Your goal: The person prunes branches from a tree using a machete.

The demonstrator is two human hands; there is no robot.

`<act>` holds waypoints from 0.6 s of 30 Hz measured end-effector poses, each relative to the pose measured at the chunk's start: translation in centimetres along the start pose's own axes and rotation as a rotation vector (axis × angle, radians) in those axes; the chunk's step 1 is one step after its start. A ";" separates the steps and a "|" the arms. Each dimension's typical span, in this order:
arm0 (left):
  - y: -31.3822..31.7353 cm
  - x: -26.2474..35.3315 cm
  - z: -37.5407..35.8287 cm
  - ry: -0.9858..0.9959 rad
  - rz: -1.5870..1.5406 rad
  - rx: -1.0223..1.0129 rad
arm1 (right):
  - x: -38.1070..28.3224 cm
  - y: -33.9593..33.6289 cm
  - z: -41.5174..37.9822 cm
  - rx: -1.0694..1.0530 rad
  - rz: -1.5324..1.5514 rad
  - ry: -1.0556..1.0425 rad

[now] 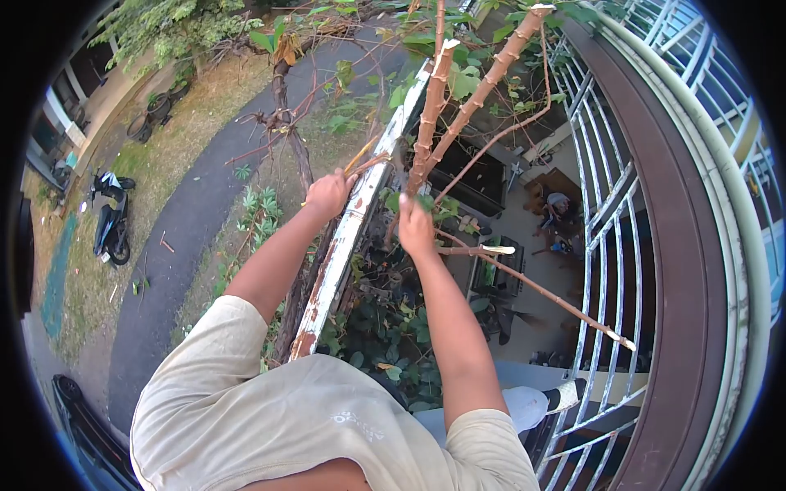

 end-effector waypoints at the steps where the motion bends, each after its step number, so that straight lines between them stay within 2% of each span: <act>1: -0.3 0.0 0.0 0.001 -0.013 0.007 | 1.1 1.2 -0.9 -0.044 -0.059 0.009; 6: -0.2 0.2 -0.3 -0.027 -0.008 -0.021 | -0.4 1.9 -1.7 -0.063 -0.132 0.026; 8: -0.6 0.3 -0.3 -0.021 -0.034 0.007 | -2.2 0.0 -0.8 0.030 -0.192 -0.010; 12: -0.7 0.2 -0.6 -0.025 -0.039 0.012 | -4.5 -1.3 0.2 0.035 -0.110 -0.082; 14: -0.5 0.2 -0.2 -0.017 -0.006 0.010 | -1.7 -0.1 0.1 0.019 -0.154 -0.023; 16: -0.5 0.1 0.0 -0.015 -0.007 0.016 | 3.4 2.5 -0.5 -0.120 -0.202 0.066; 18: -0.6 0.2 0.1 -0.014 -0.015 0.024 | 3.4 2.8 -1.1 -0.095 -0.177 0.103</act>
Point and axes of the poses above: each hand's wrist, its own z-axis towards the middle knuckle, its own y-axis out of the palm, x = y × z, the point moved 10 cm from there along z, towards the middle knuckle
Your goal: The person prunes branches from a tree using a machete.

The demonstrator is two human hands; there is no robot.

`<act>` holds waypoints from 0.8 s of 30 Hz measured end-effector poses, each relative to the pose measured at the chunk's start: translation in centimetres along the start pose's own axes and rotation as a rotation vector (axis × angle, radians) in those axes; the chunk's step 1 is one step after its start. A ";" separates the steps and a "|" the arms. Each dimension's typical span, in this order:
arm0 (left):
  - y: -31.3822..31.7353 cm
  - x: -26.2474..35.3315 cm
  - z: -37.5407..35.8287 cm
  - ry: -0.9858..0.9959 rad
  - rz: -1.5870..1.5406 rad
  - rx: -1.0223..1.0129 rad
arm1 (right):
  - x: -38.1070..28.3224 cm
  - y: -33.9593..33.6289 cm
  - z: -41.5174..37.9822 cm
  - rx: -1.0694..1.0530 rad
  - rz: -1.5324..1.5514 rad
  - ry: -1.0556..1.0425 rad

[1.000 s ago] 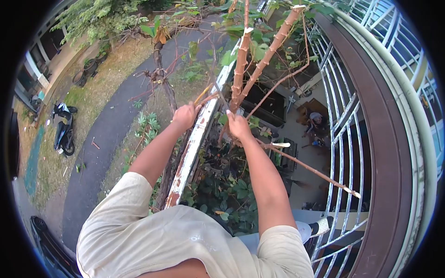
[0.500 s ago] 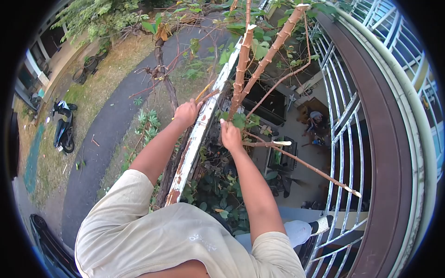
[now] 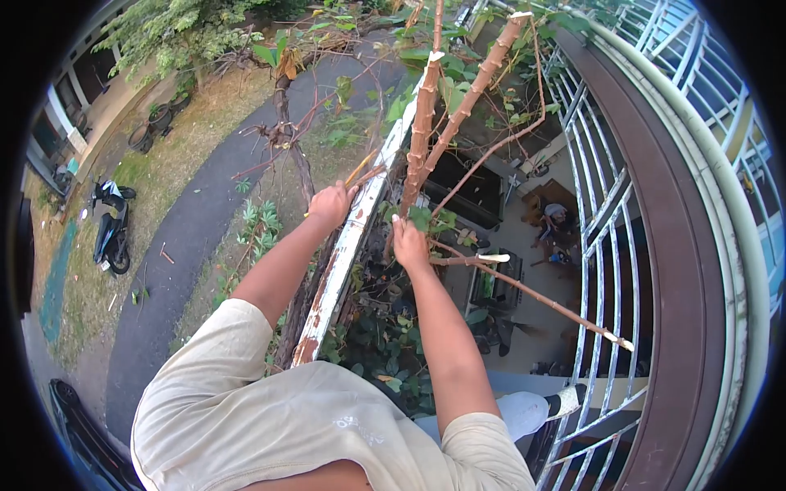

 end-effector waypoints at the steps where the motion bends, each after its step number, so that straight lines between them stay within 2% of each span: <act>1: -0.1 0.1 -0.2 0.005 0.007 -0.001 | -0.5 -0.3 -0.1 0.029 -0.001 -0.016; 4: 0.5 -0.2 -0.3 -0.012 0.015 -0.034 | -1.4 -1.7 -0.1 0.043 0.011 -0.055; 6: 0.4 -0.3 -0.2 -0.003 0.020 -0.026 | -2.9 -3.8 0.3 -0.030 0.005 -0.039; 10: 0.3 -0.1 -0.1 0.024 0.063 -0.021 | -4.6 -8.6 -1.4 0.043 -0.012 -0.074; 13: -0.7 0.9 0.7 0.152 0.168 -0.027 | -7.2 -12.0 -2.0 0.038 -0.005 -0.093; 15: -1.5 0.2 0.8 0.176 0.173 -0.007 | -9.8 -13.4 -0.8 0.017 0.020 -0.157; 16: -1.4 0.1 0.5 0.218 0.184 0.002 | -12.5 -14.7 0.0 0.083 0.017 -0.277; 18: -1.4 -1.0 1.2 0.260 0.183 0.013 | -17.8 -16.6 1.2 0.052 0.069 -0.282; 21: -0.3 -3.5 2.4 0.425 0.158 0.108 | -20.7 -15.9 4.6 0.069 0.101 -0.305; 23: 0.7 -5.0 3.0 0.339 0.045 0.074 | -19.9 -13.9 6.4 0.040 0.206 -0.293; 24: 1.3 -5.8 3.7 0.264 -0.067 0.047 | -18.7 -12.9 6.1 0.017 0.137 -0.274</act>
Point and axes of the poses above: each hand's wrist, its own z-axis towards the middle knuckle, its own y-axis out of the palm, x = y × z, the point moved 10 cm from there along z, towards the middle knuckle
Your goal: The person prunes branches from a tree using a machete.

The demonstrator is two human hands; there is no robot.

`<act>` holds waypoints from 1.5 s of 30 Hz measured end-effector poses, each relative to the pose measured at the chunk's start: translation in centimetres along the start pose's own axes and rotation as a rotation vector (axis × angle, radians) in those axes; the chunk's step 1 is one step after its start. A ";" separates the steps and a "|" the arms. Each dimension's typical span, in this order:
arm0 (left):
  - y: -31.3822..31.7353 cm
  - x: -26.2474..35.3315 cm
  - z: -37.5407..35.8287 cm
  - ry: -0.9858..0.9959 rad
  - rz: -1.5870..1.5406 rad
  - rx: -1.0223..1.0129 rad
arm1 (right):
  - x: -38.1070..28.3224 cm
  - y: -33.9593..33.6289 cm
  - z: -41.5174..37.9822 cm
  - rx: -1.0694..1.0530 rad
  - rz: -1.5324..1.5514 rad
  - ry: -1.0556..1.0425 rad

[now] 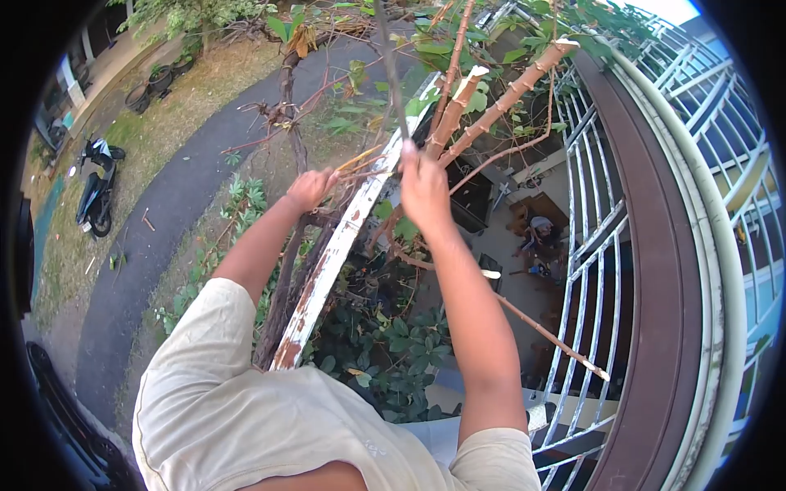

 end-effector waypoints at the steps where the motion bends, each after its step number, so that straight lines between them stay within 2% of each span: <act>1: 0.3 -0.4 -0.1 -0.070 -0.022 -0.005 | 2.1 1.1 -1.1 -0.092 -0.017 0.054; 4: 1.6 -1.8 0.5 -0.005 -0.180 0.069 | 9.1 3.2 -6.0 -0.337 -0.219 0.172; 6: 1.4 -1.8 0.6 -0.048 -0.218 -0.011 | 11.4 2.4 -9.6 -0.358 -0.288 0.182; 8: 0.4 -1.0 0.3 -0.009 -0.222 0.021 | 11.3 0.1 -13.4 -0.224 -0.230 0.151; 10: -0.8 0.1 0.8 -0.012 -0.158 -0.002 | 12.9 -2.0 -18.2 -0.185 -0.136 0.289; 12: -2.7 1.5 1.2 -0.124 0.163 -0.060 | 13.8 -4.0 -23.7 -0.171 -0.051 0.501; 14: -4.8 3.9 2.0 -0.102 0.274 -0.019 | 14.9 -5.8 -29.6 -0.091 0.037 0.690; 16: -6.3 7.2 3.3 -0.035 0.514 -0.016 | 15.4 -7.0 -34.6 -0.028 0.057 0.748; 17: -6.4 8.6 3.8 -0.014 0.521 -0.021 | 15.7 -7.6 -37.2 0.010 0.064 0.794; 19: -7.5 9.4 4.9 -0.140 0.251 -0.014 | 16.1 -7.7 -41.8 0.079 0.156 0.854; 22: -4.6 8.7 5.9 -0.071 0.270 -0.083 | 15.7 -7.7 -45.1 0.191 0.283 0.934; 26: -5.8 11.2 2.6 -0.095 0.167 -0.033 | 14.5 -7.8 -45.6 0.220 0.427 0.914; 30: -7.5 13.0 -7.9 -0.133 -0.069 0.002 | 13.9 -7.7 -46.4 0.207 0.510 0.841; 32: -7.4 12.8 -9.9 -0.140 -0.073 0.025 | 13.3 -7.8 -46.9 0.207 0.486 0.833; 36: -6.1 15.3 -10.2 -0.127 -0.109 0.057 | 12.6 -8.3 -45.2 0.098 0.200 0.728; 38: -3.8 13.5 -11.1 -0.175 -0.161 0.085 | 11.9 -8.3 -43.3 0.046 0.063 0.669; 40: -3.8 13.4 -12.6 -0.267 -0.147 0.074 | 10.1 -7.8 -38.9 -0.046 -0.001 0.570; 43: -3.6 14.2 -13.4 -0.261 -0.061 0.041 | 8.4 -6.9 -30.0 -0.062 -0.087 0.332; 44: -3.7 14.5 -13.6 -0.246 -0.067 0.035 | 6.0 -7.1 -26.0 -0.104 -0.068 0.277; 45: -3.8 14.4 -13.6 -0.258 -0.067 0.041 | 3.0 -7.7 -22.3 0.020 -0.044 0.080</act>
Point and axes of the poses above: each hand's wrist, its own z-axis towards the middle knuckle, its own y-axis out of the palm, x = y × z, the point moved 10 cm from there along z, towards the middle knuckle
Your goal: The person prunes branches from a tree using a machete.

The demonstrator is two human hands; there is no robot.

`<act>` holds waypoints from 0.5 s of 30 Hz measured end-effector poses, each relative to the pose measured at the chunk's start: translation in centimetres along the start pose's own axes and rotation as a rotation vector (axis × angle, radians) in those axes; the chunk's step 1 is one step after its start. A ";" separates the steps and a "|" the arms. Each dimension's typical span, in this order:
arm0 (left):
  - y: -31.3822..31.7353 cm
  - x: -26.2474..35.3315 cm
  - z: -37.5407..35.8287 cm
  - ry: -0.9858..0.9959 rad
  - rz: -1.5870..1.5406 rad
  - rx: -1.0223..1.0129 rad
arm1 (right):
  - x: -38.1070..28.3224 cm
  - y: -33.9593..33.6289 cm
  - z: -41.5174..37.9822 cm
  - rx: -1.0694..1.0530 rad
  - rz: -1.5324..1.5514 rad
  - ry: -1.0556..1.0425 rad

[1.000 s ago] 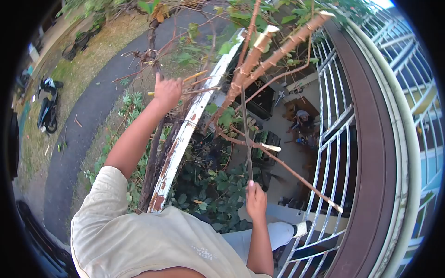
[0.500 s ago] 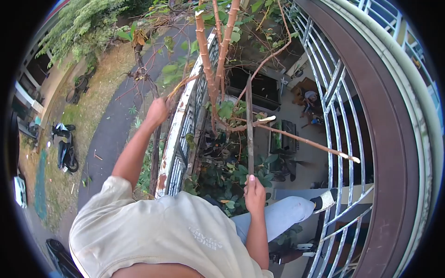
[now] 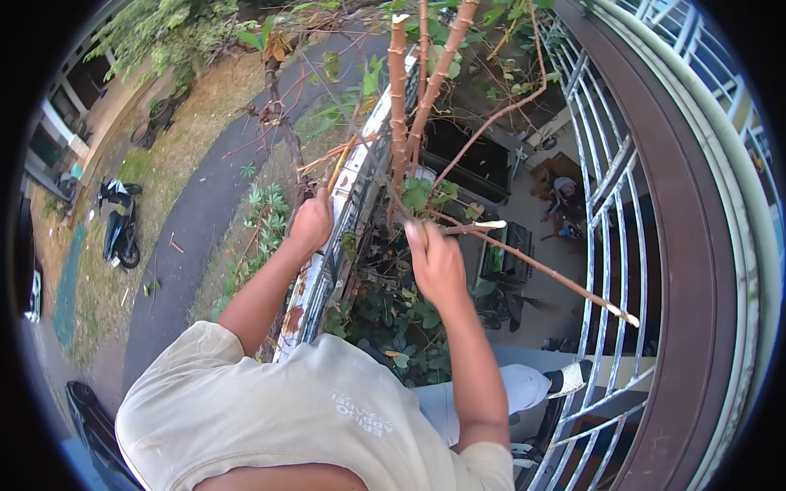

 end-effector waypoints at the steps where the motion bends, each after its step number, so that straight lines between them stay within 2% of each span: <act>1: 0.1 0.3 0.0 0.024 0.027 -0.017 | -3.3 -0.6 3.3 0.036 0.036 -0.103; 3: 0.5 0.7 -0.1 0.031 0.057 -0.035 | -8.4 -0.7 8.4 0.030 0.111 -0.189; 5: 1.1 1.1 0.2 0.041 0.168 -0.110 | -9.2 1.3 12.3 0.026 0.091 -0.247; 7: 1.6 0.9 0.1 0.083 0.210 -0.063 | -4.7 7.0 15.2 -0.076 -0.042 -0.257; 9: 1.6 2.2 0.0 0.150 0.217 -0.100 | 3.6 13.3 15.9 -0.352 -0.348 -0.173; 10: 3.3 2.9 -1.9 0.188 0.339 -0.388 | 5.2 12.9 15.9 -0.356 -0.459 0.077; 11: 5.7 5.7 -6.5 0.372 0.274 -0.528 | 6.7 13.8 16.8 -0.316 -0.450 0.084; 12: 7.3 7.6 -11.7 0.397 0.379 -0.601 | 6.4 13.6 17.8 -0.294 -0.390 0.055; 13: 9.7 8.6 -16.6 0.469 0.264 -0.714 | 6.6 13.0 17.9 -0.268 -0.329 0.050; 15: 5.7 11.0 -17.6 0.349 0.028 -0.633 | 3.3 8.0 16.8 -0.155 -0.344 0.040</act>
Point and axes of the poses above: each hand's wrist, its own z-axis towards the middle knuckle, its own y-axis out of the palm, x = y × z, the point moved 10 cm from there along z, towards the middle knuckle
